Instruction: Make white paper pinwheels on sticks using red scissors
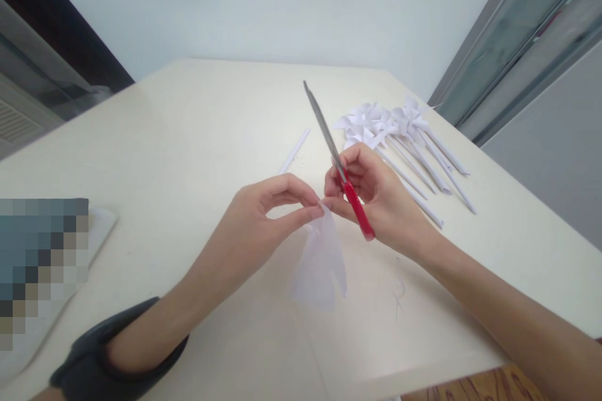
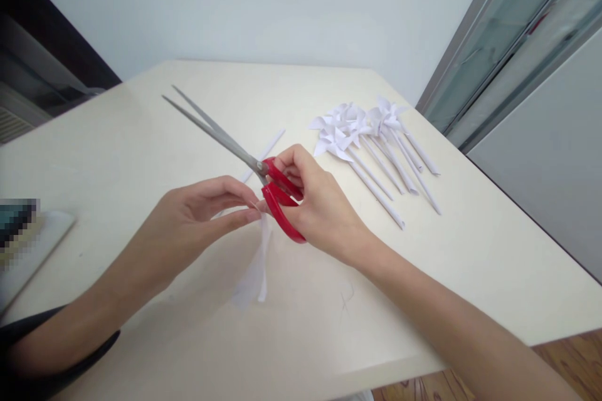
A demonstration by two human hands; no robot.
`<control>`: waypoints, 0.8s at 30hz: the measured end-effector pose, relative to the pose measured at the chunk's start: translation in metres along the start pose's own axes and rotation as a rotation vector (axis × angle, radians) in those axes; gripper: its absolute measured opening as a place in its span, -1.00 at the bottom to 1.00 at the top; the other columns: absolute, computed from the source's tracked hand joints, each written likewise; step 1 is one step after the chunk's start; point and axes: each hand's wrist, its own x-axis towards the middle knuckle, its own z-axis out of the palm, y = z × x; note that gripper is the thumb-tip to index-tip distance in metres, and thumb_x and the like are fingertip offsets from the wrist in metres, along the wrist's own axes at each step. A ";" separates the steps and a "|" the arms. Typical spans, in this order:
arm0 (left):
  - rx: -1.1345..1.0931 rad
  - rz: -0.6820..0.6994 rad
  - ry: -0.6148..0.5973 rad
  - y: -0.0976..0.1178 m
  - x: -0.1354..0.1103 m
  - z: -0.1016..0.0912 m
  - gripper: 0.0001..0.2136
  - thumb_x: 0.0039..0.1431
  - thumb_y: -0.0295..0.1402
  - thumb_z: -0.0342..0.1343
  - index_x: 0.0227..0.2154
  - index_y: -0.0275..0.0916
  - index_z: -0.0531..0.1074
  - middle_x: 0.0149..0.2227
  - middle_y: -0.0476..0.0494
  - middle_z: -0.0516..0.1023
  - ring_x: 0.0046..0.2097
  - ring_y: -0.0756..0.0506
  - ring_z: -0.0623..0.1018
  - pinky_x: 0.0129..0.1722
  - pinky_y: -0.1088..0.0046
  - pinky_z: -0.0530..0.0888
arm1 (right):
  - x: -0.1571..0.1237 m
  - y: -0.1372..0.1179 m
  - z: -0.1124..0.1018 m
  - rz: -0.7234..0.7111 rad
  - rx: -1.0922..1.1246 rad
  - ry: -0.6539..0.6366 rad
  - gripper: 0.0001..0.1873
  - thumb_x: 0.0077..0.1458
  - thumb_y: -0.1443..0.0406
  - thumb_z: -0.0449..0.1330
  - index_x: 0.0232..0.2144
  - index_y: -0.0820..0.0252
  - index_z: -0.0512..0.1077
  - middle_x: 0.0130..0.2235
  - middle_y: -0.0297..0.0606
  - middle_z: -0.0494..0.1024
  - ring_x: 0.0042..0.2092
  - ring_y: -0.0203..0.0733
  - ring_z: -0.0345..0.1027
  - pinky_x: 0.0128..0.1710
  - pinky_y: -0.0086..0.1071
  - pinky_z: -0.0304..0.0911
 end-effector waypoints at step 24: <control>-0.151 0.019 0.184 0.006 -0.002 -0.008 -0.91 0.12 -0.35 0.10 -0.39 -0.16 0.51 -0.27 -0.04 0.58 -0.18 -0.11 0.54 -0.16 0.42 0.45 | -0.002 -0.007 -0.016 -0.052 -0.646 -0.103 -0.72 -0.04 0.30 0.16 -0.29 0.11 0.14 -0.30 -0.34 0.33 -0.35 -0.27 0.15 -0.41 -0.36 0.12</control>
